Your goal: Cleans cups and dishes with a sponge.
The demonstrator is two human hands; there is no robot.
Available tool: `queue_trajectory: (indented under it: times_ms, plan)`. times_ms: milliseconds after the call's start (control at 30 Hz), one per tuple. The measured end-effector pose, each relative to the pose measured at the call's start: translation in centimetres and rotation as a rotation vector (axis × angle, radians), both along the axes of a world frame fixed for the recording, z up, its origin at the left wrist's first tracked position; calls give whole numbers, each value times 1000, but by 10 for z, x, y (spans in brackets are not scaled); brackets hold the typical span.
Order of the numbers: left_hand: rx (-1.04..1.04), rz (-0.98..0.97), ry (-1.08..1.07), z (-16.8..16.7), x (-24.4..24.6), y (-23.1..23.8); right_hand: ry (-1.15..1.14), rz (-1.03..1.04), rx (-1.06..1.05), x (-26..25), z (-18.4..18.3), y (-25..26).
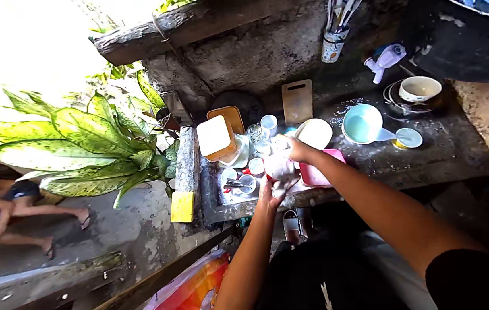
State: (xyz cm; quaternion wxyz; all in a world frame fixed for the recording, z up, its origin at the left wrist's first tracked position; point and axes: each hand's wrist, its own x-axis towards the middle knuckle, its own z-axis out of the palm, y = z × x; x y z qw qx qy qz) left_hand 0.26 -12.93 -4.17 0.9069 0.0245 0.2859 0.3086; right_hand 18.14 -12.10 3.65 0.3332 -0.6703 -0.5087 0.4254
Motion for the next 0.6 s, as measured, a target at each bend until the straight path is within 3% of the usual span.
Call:
queue_trajectory:
  times_ms: [67,133,200,300,333,500,600]
  plan:
    - [31,-126,-102,-2,-1,4,547,-222,-139,-3,0,-13]
    - [30,-272,-19,4,2,14,705,-619,-295,-19,-7,-20]
    - [46,-379,202,16,10,26,520,-784,-219,-37,-22,-29]
    - [204,-318,482,13,16,54,-43,-587,-15,-37,-33,-46]
    - [330,-306,559,9,12,67,-114,-519,-20,-30,-30,-53]
    - [986,-549,1168,5,-30,125,60,-474,-165,52,-72,-95]
    - [1218,-715,1544,5,-47,141,-178,-390,-250,86,-99,-122]
